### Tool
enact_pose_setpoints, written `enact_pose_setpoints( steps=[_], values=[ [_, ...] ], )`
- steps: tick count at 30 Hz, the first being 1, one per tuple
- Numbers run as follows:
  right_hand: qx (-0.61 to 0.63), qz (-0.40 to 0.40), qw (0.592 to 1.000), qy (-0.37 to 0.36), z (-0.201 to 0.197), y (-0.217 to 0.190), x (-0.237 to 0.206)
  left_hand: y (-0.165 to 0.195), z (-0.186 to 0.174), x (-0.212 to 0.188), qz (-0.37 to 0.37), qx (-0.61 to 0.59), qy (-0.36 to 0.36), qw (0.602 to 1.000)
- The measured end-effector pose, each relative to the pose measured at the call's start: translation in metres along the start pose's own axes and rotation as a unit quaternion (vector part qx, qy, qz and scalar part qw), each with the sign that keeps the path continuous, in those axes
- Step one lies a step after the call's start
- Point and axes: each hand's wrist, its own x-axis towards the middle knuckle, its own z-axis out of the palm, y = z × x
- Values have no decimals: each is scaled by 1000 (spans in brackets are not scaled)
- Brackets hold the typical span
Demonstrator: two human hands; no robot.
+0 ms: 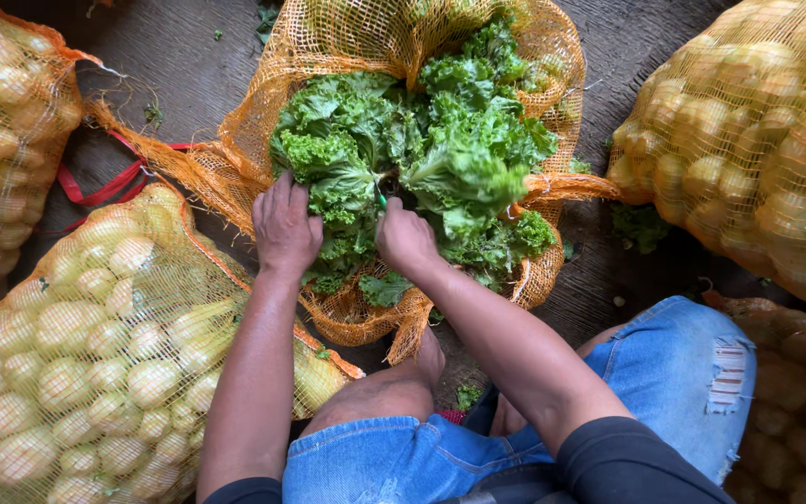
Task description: The person sits on the floor among mesh sacks of produce and trims lettuce heads with a small knife, cutting off root ends and damaged leaves. They place the trimmed lettuce into an orange mesh sack and toss discarded leaves onto a pile on the floor.
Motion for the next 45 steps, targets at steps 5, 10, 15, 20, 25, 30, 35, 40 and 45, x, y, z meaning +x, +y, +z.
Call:
enact_pose_setpoints(
  steps=[5,10,15,20,25,30,35,40,45],
  values=[
    [5,0,1000,-25,-1,-4,14,-1,-1,-5,-13,-34,22,999],
    [58,39,996,-60,-5,-1,14,4,0,-7,-9,-36,44,998],
    [-61,-15,997,-34,2,7,1,2,7,-13,-43,-28,41,998],
    [3,-23,998,-52,9,17,-2,-2,11,-27,-100,-118,55,986],
    [28,-5,999,-33,17,22,-14,-4,9,-27,-218,-238,18,946],
    [54,-38,998,-23,13,36,-19,-5,-5,-22,-269,-285,-22,920],
    [31,-45,999,4,8,63,-22,23,-18,-9,-108,-65,-3,992],
    [9,9,998,-55,18,98,-31,70,15,39,120,208,-48,969],
    [23,-65,997,-21,31,131,-41,35,4,56,113,140,-134,975]
  ],
)
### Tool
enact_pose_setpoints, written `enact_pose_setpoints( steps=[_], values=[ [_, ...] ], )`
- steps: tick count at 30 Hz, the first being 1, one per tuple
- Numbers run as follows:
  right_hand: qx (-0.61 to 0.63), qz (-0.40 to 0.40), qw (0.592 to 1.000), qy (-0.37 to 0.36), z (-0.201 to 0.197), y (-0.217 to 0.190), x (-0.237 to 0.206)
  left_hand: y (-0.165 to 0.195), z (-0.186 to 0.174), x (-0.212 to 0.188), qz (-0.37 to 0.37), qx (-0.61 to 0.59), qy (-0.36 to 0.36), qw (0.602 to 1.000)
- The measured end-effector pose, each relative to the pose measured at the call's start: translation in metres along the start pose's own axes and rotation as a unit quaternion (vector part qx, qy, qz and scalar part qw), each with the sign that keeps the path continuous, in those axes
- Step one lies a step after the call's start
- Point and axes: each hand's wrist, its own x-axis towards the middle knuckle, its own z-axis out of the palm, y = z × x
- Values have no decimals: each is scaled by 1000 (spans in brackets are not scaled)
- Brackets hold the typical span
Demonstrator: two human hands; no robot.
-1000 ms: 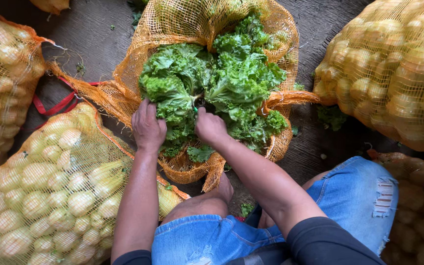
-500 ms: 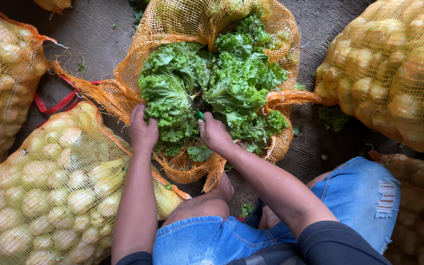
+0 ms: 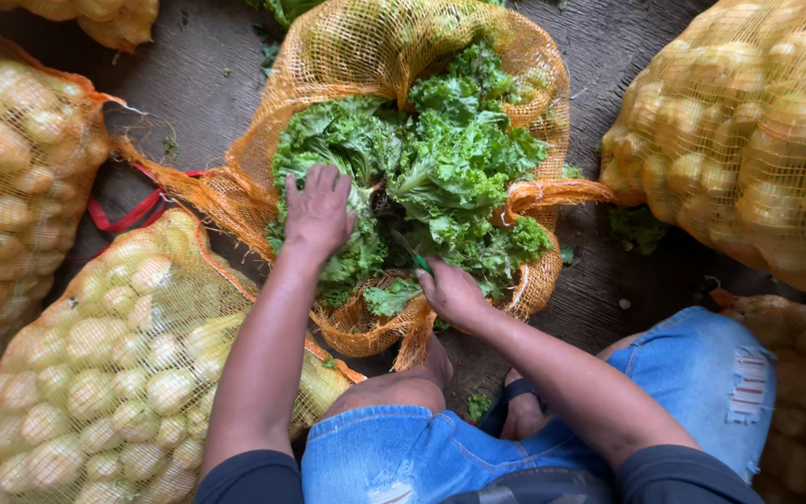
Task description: The person sits on the floor among mesh sacks of produce and trims lettuce heads with a small knife, cutting off root ends and damaged leaves. They place the trimmed lettuce into an orange mesh sack and toss discarded leaves onto a pile on the floor.
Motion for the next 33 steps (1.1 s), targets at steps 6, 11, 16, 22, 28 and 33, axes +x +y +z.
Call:
enact_pose_setpoints(
  steps=[6,11,16,22,28,33],
  values=[
    [-20,-21,1000,8,-7,3,-12,-37,-35,-26,34,-98,-28,994],
    [48,9,999,-24,-28,-30,-17,-54,-59,-58,57,-226,108,966],
    [129,-152,978,58,-59,-82,-17,-46,-84,-109,-19,-397,146,906],
    [66,-289,955,22,-88,-152,-19,0,-79,-129,10,-578,206,790],
    [119,-118,980,-111,-113,-109,-11,2,-45,-137,-81,-722,109,679],
    [202,82,976,-29,-155,-101,-23,17,-5,-159,-262,-607,1,750]
  ],
)
